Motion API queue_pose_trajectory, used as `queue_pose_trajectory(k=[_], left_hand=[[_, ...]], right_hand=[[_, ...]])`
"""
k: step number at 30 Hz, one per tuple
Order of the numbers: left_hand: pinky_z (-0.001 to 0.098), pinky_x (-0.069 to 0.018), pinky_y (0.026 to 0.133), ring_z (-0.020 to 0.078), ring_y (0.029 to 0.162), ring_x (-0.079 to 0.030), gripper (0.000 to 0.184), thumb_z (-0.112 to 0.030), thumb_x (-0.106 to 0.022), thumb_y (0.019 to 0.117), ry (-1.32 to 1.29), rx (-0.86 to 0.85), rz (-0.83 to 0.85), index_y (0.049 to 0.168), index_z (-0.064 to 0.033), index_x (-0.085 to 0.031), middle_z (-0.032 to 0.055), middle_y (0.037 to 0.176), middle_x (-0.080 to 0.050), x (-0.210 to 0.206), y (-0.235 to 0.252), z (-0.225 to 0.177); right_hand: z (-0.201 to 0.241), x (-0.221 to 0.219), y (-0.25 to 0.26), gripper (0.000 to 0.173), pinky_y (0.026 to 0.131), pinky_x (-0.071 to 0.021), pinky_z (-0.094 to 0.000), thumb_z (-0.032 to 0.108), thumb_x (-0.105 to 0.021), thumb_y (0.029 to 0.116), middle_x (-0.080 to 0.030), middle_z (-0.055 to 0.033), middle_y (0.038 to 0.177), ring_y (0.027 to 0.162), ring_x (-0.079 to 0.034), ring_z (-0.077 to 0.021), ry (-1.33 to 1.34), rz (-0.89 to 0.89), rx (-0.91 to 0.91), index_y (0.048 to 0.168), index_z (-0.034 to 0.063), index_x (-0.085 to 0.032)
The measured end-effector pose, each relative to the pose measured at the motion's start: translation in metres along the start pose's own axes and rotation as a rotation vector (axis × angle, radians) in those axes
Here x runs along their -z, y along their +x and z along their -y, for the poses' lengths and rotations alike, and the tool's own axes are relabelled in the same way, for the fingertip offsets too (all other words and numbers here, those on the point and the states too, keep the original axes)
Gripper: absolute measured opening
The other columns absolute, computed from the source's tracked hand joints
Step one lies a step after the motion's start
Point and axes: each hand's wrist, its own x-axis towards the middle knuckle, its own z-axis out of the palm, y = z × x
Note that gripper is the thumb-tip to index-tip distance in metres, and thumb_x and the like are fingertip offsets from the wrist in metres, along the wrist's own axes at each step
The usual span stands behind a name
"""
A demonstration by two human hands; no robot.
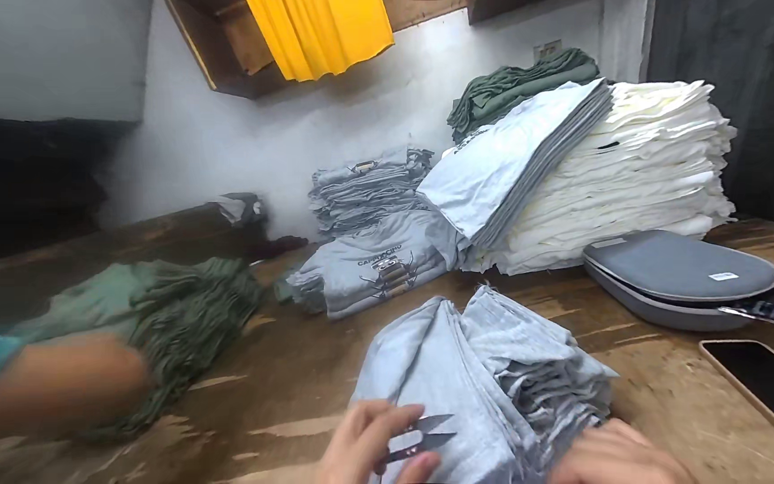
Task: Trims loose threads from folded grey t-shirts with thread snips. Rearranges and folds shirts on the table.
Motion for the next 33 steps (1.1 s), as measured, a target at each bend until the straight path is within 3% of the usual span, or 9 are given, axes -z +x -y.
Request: queue_pose_trajectory(k=[2, 5, 10, 18, 24, 27, 29, 31, 33], left_hand=[[0.0288, -0.0560, 0.071, 0.0177, 0.085, -0.065, 0.038, -0.020, -0.078, 0.0907, 0.031, -0.080, 0.029, 0.124, -0.0019, -0.072, 0.0183, 0.109, -0.067, -0.008, 0.009, -0.010], [0.0417, -0.0533, 0.075, 0.0243, 0.086, -0.068, 0.018, -0.017, -0.076, 0.0909, 0.162, -0.225, 0.009, 0.107, -0.0117, -0.081, 0.0091, 0.098, -0.074, -0.014, 0.016, -0.018], [0.0410, -0.0463, 0.072, 0.0231, 0.081, -0.064, 0.015, -0.019, -0.070, 0.0958, 0.367, -0.365, -0.022, 0.107, -0.0168, -0.080, 0.0046, 0.095, -0.074, -0.018, 0.024, -0.033], [0.0413, -0.0435, 0.071, 0.0230, 0.077, -0.062, 0.015, -0.016, -0.066, 0.0967, 0.526, -0.464, 0.045, 0.099, -0.0185, -0.080, 0.0024, 0.089, -0.073, -0.028, 0.029, -0.041], [0.0435, -0.0433, 0.074, 0.0242, 0.077, -0.061, 0.015, -0.016, -0.066, 0.0975, 0.582, -0.484, 0.060, 0.101, -0.0177, -0.080, 0.0041, 0.089, -0.072, -0.021, 0.029, -0.046], [0.0430, -0.0446, 0.070, 0.0245, 0.075, -0.063, 0.015, -0.012, -0.066, 0.0954, 0.542, -0.505, 0.078, 0.097, -0.0177, -0.079, 0.0031, 0.088, -0.073, -0.030, 0.032, -0.046], [0.0444, -0.0479, 0.070, 0.0252, 0.079, -0.066, 0.014, -0.014, -0.067, 0.0946, 0.418, -0.435, 0.018, 0.098, -0.0172, -0.080, 0.0037, 0.090, -0.074, -0.032, 0.035, -0.038], [0.0456, -0.0542, 0.076, 0.0257, 0.089, -0.069, 0.017, -0.016, -0.072, 0.0924, 0.254, -0.312, -0.045, 0.108, -0.0140, -0.079, 0.0074, 0.100, -0.074, -0.025, 0.039, -0.028], [0.0371, -0.0568, 0.078, 0.0189, 0.092, -0.068, 0.024, -0.017, -0.074, 0.0916, 0.147, -0.198, -0.049, 0.115, -0.0119, -0.077, 0.0073, 0.105, -0.071, -0.017, 0.040, -0.018]], right_hand=[[0.005, -0.018, 0.008, 0.036, 0.079, -0.0539, -0.0495, 0.037, -0.069, 0.0978, -0.072, -0.0125, 0.085, 0.081, -0.068, -0.0294, 0.041, -0.116, -0.111, 0.096, 0.0025, -0.077], [0.001, -0.040, 0.009, 0.017, 0.074, -0.0564, -0.0366, 0.018, -0.072, 0.0945, -0.070, -0.0111, 0.085, 0.080, -0.067, -0.0215, 0.168, -0.217, -0.183, 0.093, 0.0019, -0.077], [-0.003, -0.047, 0.006, 0.016, 0.071, -0.0528, -0.0259, 0.011, -0.064, 0.0984, -0.064, -0.0115, 0.087, 0.079, -0.062, -0.0131, 0.306, -0.366, -0.215, 0.096, -0.0042, -0.071], [-0.014, -0.054, 0.000, 0.023, 0.075, -0.0513, -0.0212, 0.017, -0.060, 0.0998, -0.061, -0.0087, 0.085, 0.084, -0.060, -0.0081, 0.462, -0.412, 0.004, 0.087, -0.0011, -0.064], [-0.026, -0.055, -0.004, 0.007, 0.079, -0.0506, -0.0162, 0.008, -0.058, 0.0895, -0.060, -0.0043, 0.097, 0.093, -0.060, -0.0033, 0.476, -0.487, 0.088, 0.097, 0.0060, -0.059], [-0.026, -0.058, -0.003, 0.007, 0.086, -0.0490, -0.0170, 0.016, -0.058, 0.0915, -0.061, -0.0024, 0.097, 0.098, -0.059, -0.0036, 0.413, -0.526, 0.157, 0.095, 0.0103, -0.059], [-0.018, -0.060, -0.002, 0.013, 0.090, -0.0463, -0.0245, 0.023, -0.059, 0.0941, -0.061, -0.0074, 0.097, 0.099, -0.058, -0.0121, 0.302, -0.515, 0.218, 0.094, 0.0098, -0.061], [-0.010, -0.063, 0.002, 0.016, 0.093, -0.0490, -0.0351, 0.027, -0.066, 0.0937, -0.065, -0.0129, 0.104, 0.102, -0.061, -0.0221, 0.107, -0.467, 0.248, 0.101, 0.0124, -0.067], [-0.005, -0.065, 0.008, 0.017, 0.092, -0.0523, -0.0404, 0.025, -0.072, 0.0954, -0.069, -0.0138, 0.108, 0.103, -0.065, -0.0264, -0.039, -0.395, 0.267, 0.111, 0.0181, -0.074]])
